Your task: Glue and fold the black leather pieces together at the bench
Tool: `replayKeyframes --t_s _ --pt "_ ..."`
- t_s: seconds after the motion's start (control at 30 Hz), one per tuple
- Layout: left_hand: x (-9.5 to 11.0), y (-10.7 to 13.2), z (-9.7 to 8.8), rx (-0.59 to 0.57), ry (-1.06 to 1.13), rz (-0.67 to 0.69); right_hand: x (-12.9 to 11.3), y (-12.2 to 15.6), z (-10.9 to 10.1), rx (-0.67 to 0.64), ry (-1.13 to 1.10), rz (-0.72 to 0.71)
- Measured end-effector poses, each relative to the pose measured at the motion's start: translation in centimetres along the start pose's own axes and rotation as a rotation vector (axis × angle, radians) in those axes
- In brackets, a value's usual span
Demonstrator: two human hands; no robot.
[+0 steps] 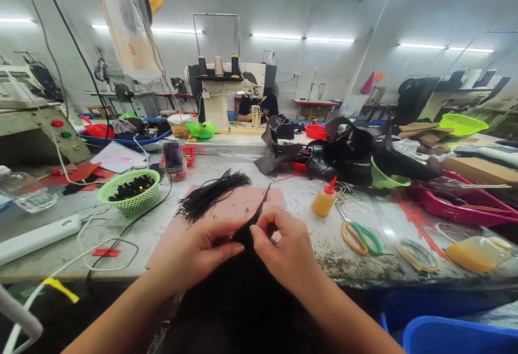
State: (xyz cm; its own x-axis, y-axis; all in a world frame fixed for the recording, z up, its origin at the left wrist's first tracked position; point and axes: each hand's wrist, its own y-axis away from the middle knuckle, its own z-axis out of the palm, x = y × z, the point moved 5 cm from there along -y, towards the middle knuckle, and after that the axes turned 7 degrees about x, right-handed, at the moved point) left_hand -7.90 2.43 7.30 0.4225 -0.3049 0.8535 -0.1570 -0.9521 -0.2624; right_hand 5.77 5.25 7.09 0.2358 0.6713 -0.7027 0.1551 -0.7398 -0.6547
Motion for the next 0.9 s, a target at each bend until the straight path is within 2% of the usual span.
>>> replayKeyframes --t_s 0.23,0.3,0.37,0.4,0.43,0.5,0.57,0.63,0.73,0.9 --pt "0.3 -0.1 0.1 -0.025 -0.092 0.029 0.3 -0.3 -0.1 -0.075 0.022 0.05" --pt "0.4 -0.1 0.2 -0.046 -0.072 0.01 0.3 -0.5 -0.9 -0.003 0.056 -0.011" --pt "0.3 -0.1 0.4 -0.072 -0.035 -0.044 -0.1 -0.8 -2.1 0.102 0.102 -0.144" --pt "0.2 -0.1 0.5 -0.08 -0.027 -0.072 -0.4 -0.8 -2.5 0.108 0.122 -0.214" --pt "0.2 -0.1 0.6 -0.077 -0.03 -0.092 -0.7 -0.9 -2.7 0.068 0.138 -0.274" --pt "0.2 -0.2 0.6 -0.055 -0.067 -0.096 -1.1 -1.2 -2.6 -0.107 0.176 -0.33" --pt "0.5 -0.4 0.7 -0.032 -0.112 -0.061 -1.2 -1.4 -2.2 -0.268 0.2 -0.328" --pt "0.9 -0.5 0.9 -0.027 -0.148 -0.023 -1.4 -1.7 -2.0 -0.344 0.184 -0.306" --pt "1.4 -0.5 1.2 -0.029 -0.204 0.017 -1.5 -2.0 -1.7 -0.374 0.119 -0.285" --pt "1.3 -0.3 1.0 -0.034 -0.361 0.038 -1.5 -1.8 -2.2 -0.289 0.087 -0.294"
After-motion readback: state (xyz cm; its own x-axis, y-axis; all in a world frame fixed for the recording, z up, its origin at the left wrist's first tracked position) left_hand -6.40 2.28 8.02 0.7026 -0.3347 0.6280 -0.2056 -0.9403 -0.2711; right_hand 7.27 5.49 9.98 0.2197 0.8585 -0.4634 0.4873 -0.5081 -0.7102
